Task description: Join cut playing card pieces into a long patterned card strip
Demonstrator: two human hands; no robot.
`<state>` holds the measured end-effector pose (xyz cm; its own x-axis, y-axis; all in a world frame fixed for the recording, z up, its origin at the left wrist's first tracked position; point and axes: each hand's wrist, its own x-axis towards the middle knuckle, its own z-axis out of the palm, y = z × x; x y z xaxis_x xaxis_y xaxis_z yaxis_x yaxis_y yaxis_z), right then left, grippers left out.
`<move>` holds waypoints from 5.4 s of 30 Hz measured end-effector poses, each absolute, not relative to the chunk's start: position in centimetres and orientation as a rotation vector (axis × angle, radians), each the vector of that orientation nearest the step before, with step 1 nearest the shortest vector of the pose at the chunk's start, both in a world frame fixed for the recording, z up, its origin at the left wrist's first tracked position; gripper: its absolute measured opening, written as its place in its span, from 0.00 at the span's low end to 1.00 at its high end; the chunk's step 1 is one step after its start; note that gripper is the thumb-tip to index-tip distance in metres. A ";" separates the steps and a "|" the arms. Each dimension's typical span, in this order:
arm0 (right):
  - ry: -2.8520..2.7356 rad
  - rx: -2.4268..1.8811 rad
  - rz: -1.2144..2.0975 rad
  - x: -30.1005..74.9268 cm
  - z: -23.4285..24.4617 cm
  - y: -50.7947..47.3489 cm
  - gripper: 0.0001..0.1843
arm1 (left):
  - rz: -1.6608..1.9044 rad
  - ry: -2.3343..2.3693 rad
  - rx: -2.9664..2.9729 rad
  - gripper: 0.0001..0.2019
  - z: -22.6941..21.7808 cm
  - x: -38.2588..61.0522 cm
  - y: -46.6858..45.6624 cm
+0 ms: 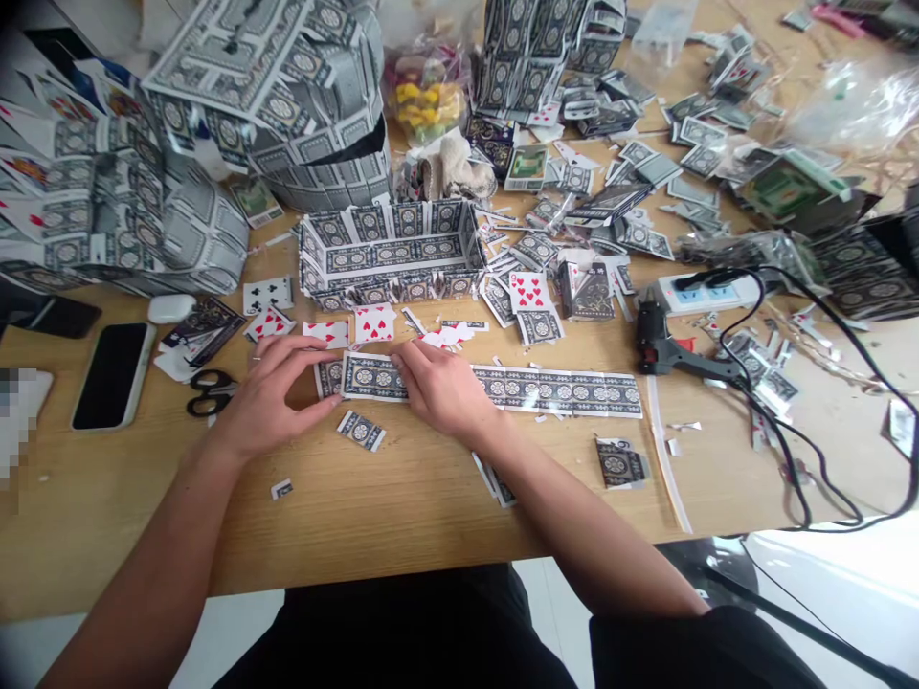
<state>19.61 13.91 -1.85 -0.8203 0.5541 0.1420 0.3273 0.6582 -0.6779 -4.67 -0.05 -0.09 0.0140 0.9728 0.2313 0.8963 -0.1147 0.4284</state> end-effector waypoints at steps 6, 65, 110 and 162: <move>-2.541 -0.702 0.922 19.5 -2.0 13.9 0.16 | 0.744 1.938 2.092 0.18 -0.2 -4.7 0.1; -2.397 -0.342 0.928 19.3 -1.5 13.0 0.22 | 1.053 1.775 2.077 0.30 -0.4 -2.7 0.1; -2.475 -0.577 1.042 19.3 -2.1 13.4 0.09 | 1.070 1.625 2.192 0.16 -0.2 -2.1 0.2; -2.326 -0.545 1.181 19.4 -1.8 13.4 0.12 | 1.137 1.497 1.134 0.15 0.1 -2.2 0.2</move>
